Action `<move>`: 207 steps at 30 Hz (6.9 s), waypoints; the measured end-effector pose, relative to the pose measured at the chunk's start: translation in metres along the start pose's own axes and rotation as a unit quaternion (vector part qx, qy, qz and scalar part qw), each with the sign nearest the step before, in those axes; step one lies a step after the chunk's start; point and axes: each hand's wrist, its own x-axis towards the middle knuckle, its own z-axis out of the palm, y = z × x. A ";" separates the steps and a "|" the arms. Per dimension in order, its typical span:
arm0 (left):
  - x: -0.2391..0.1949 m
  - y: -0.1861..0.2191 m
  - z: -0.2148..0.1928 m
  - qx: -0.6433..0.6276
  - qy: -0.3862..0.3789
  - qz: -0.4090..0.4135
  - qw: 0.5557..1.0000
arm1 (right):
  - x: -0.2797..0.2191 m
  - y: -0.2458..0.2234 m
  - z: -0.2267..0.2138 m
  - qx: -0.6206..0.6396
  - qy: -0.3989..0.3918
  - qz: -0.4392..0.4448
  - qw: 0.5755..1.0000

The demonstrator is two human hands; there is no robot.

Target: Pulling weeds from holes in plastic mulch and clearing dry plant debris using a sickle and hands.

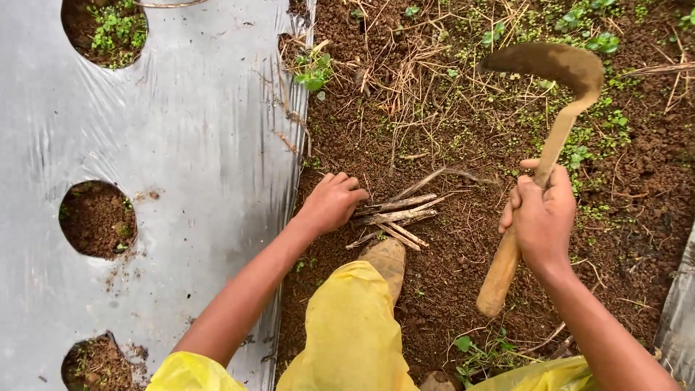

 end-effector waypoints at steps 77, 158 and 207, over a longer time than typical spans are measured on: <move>0.074 0.004 0.010 -0.061 0.020 -0.105 0.992 | 0.068 0.029 0.049 -0.072 -0.029 -0.034 0.996; 0.043 0.033 0.041 -0.090 -0.052 -0.110 0.989 | 0.038 0.044 0.012 -0.077 -0.031 0.027 0.996; 0.109 -0.126 -0.094 0.341 0.122 -0.231 0.903 | 0.054 0.069 -0.018 -0.136 -0.031 0.214 0.967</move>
